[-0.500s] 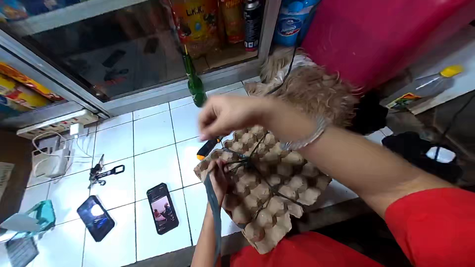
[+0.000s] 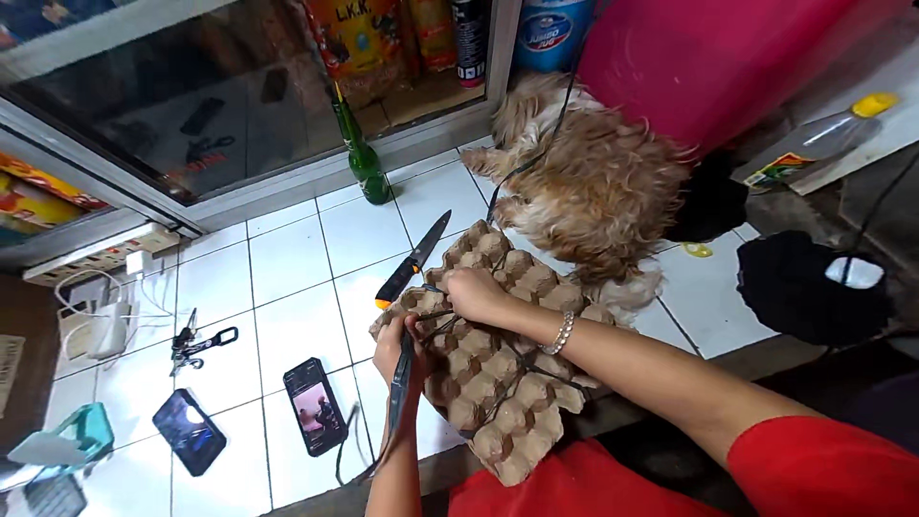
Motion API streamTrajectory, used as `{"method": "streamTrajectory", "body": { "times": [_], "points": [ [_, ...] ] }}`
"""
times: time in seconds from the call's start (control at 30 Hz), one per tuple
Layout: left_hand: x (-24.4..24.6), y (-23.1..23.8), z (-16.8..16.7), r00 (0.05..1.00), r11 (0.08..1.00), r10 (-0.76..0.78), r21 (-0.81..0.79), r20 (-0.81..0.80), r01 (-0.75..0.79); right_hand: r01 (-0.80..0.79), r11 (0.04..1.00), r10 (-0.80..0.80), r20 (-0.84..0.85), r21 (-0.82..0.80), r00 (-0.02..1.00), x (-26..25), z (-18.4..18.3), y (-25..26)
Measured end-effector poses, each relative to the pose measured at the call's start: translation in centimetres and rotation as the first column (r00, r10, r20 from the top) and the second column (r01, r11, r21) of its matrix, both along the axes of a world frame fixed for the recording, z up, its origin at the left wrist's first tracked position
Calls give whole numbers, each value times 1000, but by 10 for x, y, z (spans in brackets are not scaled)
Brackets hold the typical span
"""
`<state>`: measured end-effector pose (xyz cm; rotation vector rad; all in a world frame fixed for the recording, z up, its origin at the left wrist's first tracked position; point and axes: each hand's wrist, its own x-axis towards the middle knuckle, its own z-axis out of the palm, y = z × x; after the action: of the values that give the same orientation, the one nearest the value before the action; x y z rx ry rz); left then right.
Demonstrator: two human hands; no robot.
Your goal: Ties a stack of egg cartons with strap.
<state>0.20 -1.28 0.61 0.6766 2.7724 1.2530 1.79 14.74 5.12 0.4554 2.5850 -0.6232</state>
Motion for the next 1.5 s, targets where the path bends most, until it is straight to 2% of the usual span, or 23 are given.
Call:
{"method": "streamTrajectory", "body": {
  "times": [0.17,0.27,0.33,0.43,0.47,0.5,0.57,0.6,0.63,0.67,0.73,0.8,0.87,0.93,1.0,1.13,1.27,1.4,1.5],
  "points": [
    [-21,17,8,989,968,114,-233,93,-90,-13,994,12,-7,-109,1000,4,-2,12],
    [-45,35,7,982,952,139,-290,131,-96,-93,994,90,-52,-61,995,10,0,9],
    [-65,49,15,970,948,116,-315,216,-43,-249,967,253,-117,51,960,14,-2,6],
    [-85,85,36,938,939,-2,-323,346,121,-519,788,600,-223,332,768,19,-21,9],
    [-89,99,43,924,939,-72,-288,374,190,-558,744,655,-230,368,720,19,-24,11],
    [-92,113,50,904,933,-151,-245,400,264,-585,731,668,-192,352,719,18,-22,12],
    [-93,134,58,829,896,-313,-146,463,419,-590,751,630,-53,297,775,15,-15,11],
    [-91,139,60,772,870,-375,-94,513,484,-565,774,601,-50,287,798,15,-16,13],
    [-87,139,63,722,842,-423,-57,548,537,-523,807,566,-107,275,817,18,-20,15],
    [-81,131,64,711,827,-459,-36,532,560,-472,837,532,-214,275,819,23,-25,17],
    [-62,99,64,790,843,-467,-69,398,533,-377,891,450,-387,253,804,26,-29,19],
    [-38,65,53,878,897,-404,-78,255,435,-350,929,370,-289,120,883,19,-15,20],
    [-22,47,42,912,938,-294,-99,286,333,-365,927,373,-292,82,881,11,-16,28],
    [-9,41,31,893,951,-231,-106,387,292,-359,932,354,-307,42,883,9,-19,36],
    [1,44,22,870,953,-231,-80,435,293,-360,932,358,-298,51,885,8,-21,42],
    [4,48,9,907,941,-294,-74,302,329,-397,914,407,-211,88,889,3,-19,49],
    [-2,48,4,893,929,-335,-56,300,367,-413,901,428,-134,130,894,-1,-13,46],
    [-4,51,9,859,880,-381,-152,342,450,-438,889,454,-134,133,881,0,-16,49],
    [-2,58,17,857,848,-357,-255,373,464,-427,893,446,-153,143,882,4,-14,46]
  ]
}}
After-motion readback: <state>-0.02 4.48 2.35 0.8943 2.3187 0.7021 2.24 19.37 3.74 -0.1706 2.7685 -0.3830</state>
